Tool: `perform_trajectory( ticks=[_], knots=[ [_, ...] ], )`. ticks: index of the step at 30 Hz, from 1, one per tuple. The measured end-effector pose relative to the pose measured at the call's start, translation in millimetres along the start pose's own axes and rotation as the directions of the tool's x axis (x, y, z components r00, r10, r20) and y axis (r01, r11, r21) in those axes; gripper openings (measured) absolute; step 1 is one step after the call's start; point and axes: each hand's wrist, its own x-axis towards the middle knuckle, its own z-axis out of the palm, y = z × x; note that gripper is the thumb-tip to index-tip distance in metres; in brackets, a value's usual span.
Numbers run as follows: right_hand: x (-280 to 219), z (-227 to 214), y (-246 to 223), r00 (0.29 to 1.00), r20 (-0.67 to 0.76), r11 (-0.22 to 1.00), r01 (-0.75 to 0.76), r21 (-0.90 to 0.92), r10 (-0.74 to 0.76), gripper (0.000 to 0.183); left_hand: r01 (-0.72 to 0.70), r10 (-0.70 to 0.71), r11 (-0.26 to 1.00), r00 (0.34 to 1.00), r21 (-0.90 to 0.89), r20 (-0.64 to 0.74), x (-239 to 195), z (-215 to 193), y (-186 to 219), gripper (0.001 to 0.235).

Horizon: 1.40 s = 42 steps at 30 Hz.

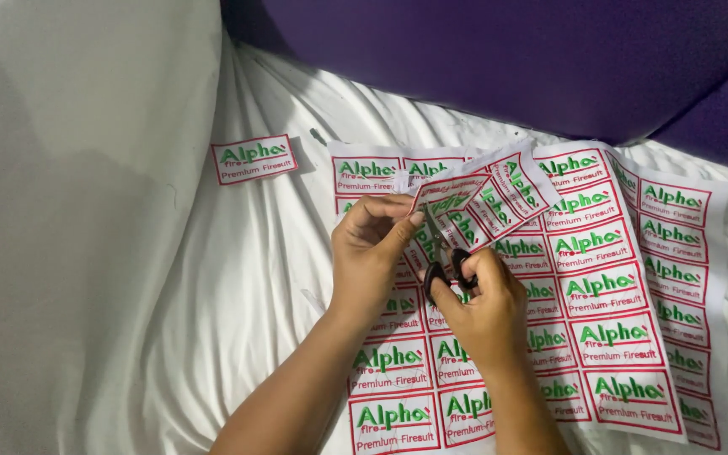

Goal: Cutting individual labels from a printed sheet using scissors

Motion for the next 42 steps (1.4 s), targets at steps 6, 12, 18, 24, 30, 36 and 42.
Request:
perform_trajectory(
  ticks=[6,12,18,24,30,36,42],
  knots=[
    [-2,-1,-1,1.000,0.000,0.999,0.006,-0.031,-0.006,0.038,0.002,-0.002,1.000,1.000,-0.014,0.007,0,1,4,0.012],
    [-6,4,16,0.991,-0.039,0.979,0.117,-0.164,-0.125,0.042,0.009,-0.009,0.999,1.000,-0.041,-0.008,-1,1,2,0.012],
    [-9,7,23,0.984,-0.045,0.964,0.159,-0.214,-0.172,0.043,0.001,-0.001,1.000,1.000,-0.023,-0.011,0,0,1,0.012],
    [-9,7,22,0.980,-0.042,0.953,0.179,-0.244,-0.195,0.043,0.003,-0.003,1.000,1.000,-0.019,-0.021,-1,-1,-1,0.012],
    [-5,2,17,0.988,-0.060,0.978,0.133,-0.163,-0.145,0.041,-0.009,0.008,1.000,1.000,-0.019,-0.023,0,-1,1,0.012],
    [2,4,-6,0.970,-0.065,0.918,-0.200,0.344,0.235,0.037,0.169,-0.177,0.981,0.981,-0.096,-0.083,0,2,2,0.014],
    [4,15,26,0.930,-0.075,0.849,-0.293,0.440,0.360,0.030,0.380,-0.380,0.919,0.925,-0.108,0.023,1,9,-14,0.018]
  ],
)
